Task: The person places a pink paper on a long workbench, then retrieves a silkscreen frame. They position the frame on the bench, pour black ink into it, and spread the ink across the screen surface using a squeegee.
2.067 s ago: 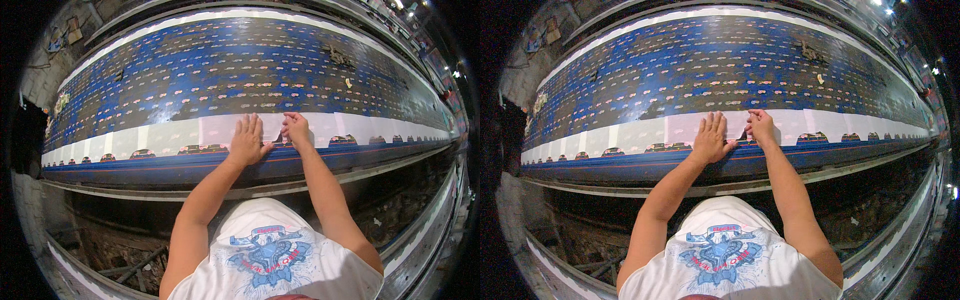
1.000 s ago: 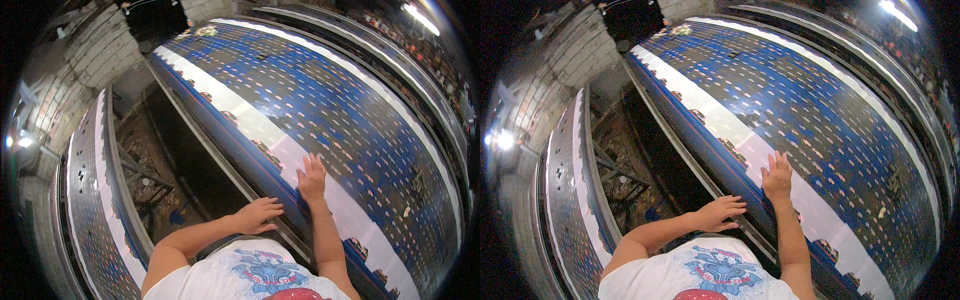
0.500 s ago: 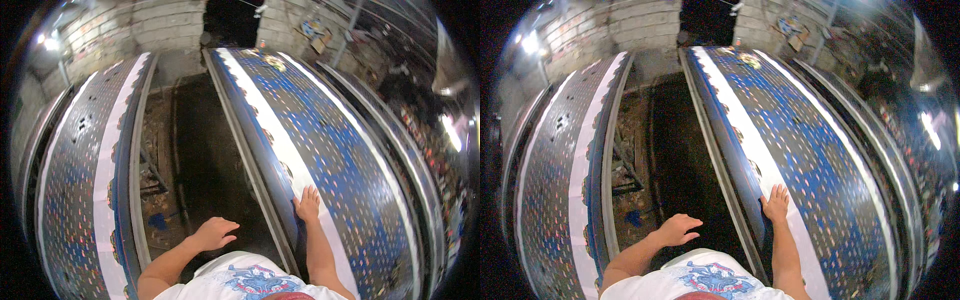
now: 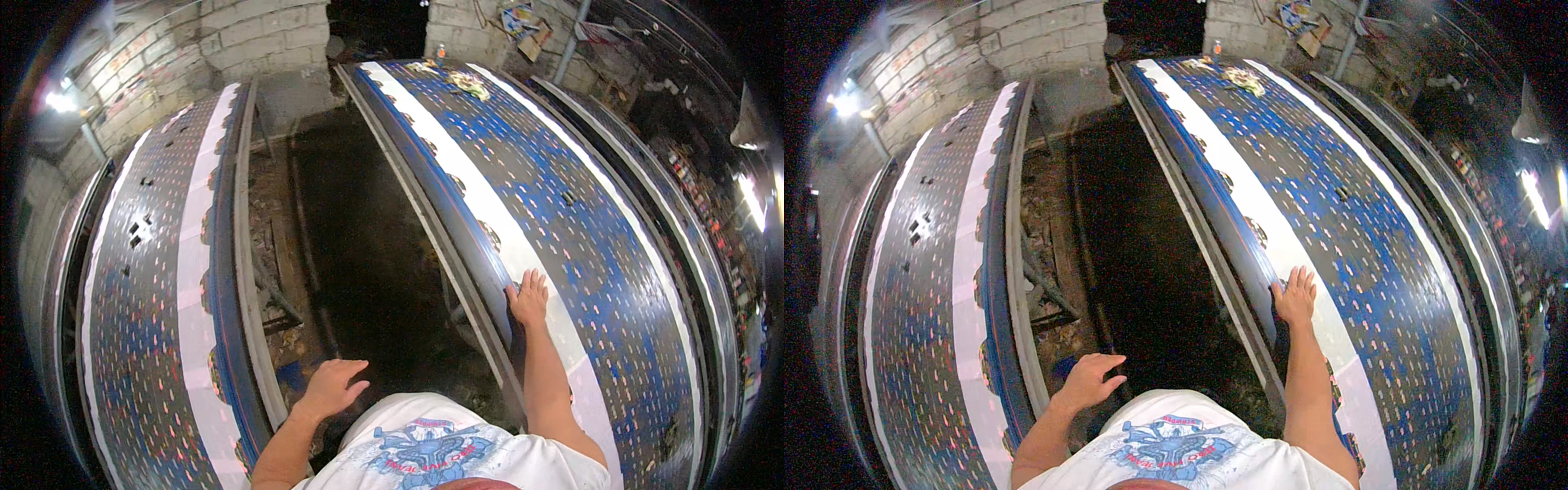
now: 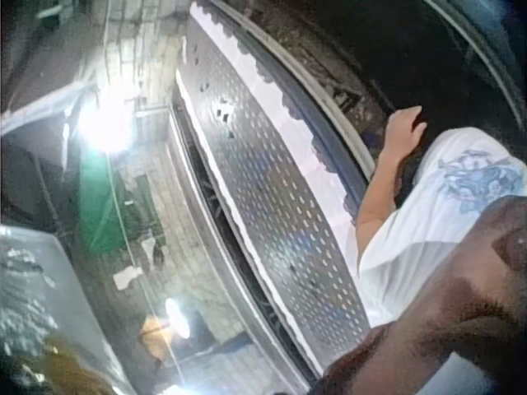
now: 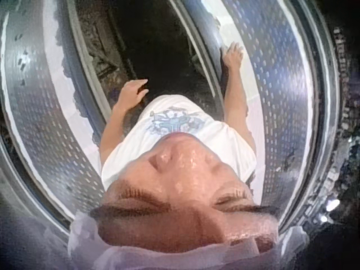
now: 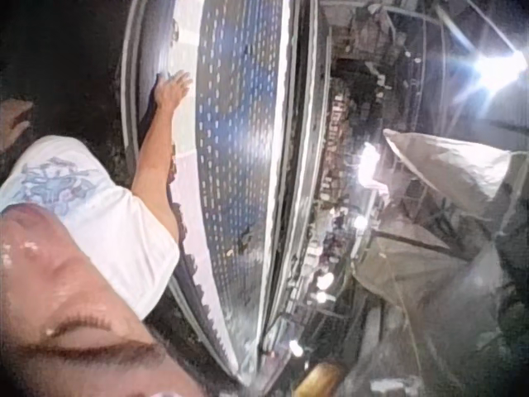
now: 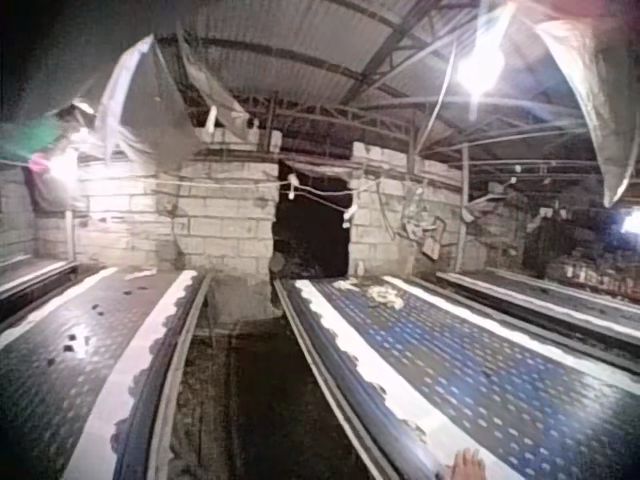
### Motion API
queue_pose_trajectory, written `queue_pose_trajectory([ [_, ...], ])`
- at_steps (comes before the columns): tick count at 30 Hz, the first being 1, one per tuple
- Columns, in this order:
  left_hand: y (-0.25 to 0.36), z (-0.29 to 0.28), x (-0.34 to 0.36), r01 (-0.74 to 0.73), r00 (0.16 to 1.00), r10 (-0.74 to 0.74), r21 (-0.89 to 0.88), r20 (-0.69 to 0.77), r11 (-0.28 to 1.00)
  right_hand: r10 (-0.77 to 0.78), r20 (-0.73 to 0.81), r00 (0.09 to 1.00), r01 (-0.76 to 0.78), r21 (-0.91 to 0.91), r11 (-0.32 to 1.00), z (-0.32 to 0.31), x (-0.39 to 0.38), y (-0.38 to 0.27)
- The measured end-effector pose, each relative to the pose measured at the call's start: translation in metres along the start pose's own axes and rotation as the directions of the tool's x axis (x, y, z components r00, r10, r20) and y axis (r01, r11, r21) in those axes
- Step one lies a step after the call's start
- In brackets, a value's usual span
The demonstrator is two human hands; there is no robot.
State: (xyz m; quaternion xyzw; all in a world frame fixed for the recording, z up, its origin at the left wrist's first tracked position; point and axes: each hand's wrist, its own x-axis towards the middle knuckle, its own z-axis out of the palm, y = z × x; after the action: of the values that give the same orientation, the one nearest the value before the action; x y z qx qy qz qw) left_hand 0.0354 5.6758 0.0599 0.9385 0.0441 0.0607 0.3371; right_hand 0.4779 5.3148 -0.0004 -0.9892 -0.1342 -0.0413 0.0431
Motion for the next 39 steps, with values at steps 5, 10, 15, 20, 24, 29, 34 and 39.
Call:
queue_pose_trajectory([
  [5, -0.021, 0.007, 0.063, -0.178, 0.980, 0.178, -0.007, 0.088, 0.984, -0.002, 0.025, 1.000, 0.003, -0.006, 1.000, 0.008, 0.050, -0.025],
  [10, -0.032, -0.026, 0.142, -0.262, 0.942, 0.260, -0.021, 0.213, 0.965, -0.033, 0.002, 0.999, 0.033, 0.010, 0.999, 0.019, 0.130, -0.075],
  [15, -0.074, -0.070, 0.231, -0.324, 0.940, 0.310, 0.090, 0.140, 0.942, -0.068, -0.028, 0.997, 0.069, 0.026, 0.997, 0.036, 0.239, -0.142],
  [20, -0.138, -0.124, 0.310, -0.210, 0.977, 0.205, 0.111, 0.053, 0.971, -0.096, -0.041, 0.995, 0.097, 0.040, 0.994, 0.046, 0.355, -0.220],
  [24, -0.197, -0.149, 0.349, 0.017, 0.998, -0.020, 0.054, 0.065, 0.998, -0.166, -0.048, 0.985, 0.169, 0.063, 0.984, 0.061, 0.444, -0.285],
  [29, -0.266, -0.179, 0.387, 0.242, 0.970, -0.240, -0.039, 0.038, 0.970, -0.226, -0.086, 0.970, 0.232, 0.065, 0.970, 0.075, 0.551, -0.374],
  [34, -0.341, -0.248, 0.424, 0.408, 0.911, -0.411, -0.091, -0.014, 0.908, -0.231, -0.038, 0.972, 0.232, 0.035, 0.972, 0.087, 0.656, -0.467],
  [39, -0.461, -0.341, 0.491, 0.446, 0.887, -0.446, -0.032, -0.122, 0.895, -0.248, -0.113, 0.962, 0.254, 0.043, 0.966, 0.112, 0.765, -0.559],
])
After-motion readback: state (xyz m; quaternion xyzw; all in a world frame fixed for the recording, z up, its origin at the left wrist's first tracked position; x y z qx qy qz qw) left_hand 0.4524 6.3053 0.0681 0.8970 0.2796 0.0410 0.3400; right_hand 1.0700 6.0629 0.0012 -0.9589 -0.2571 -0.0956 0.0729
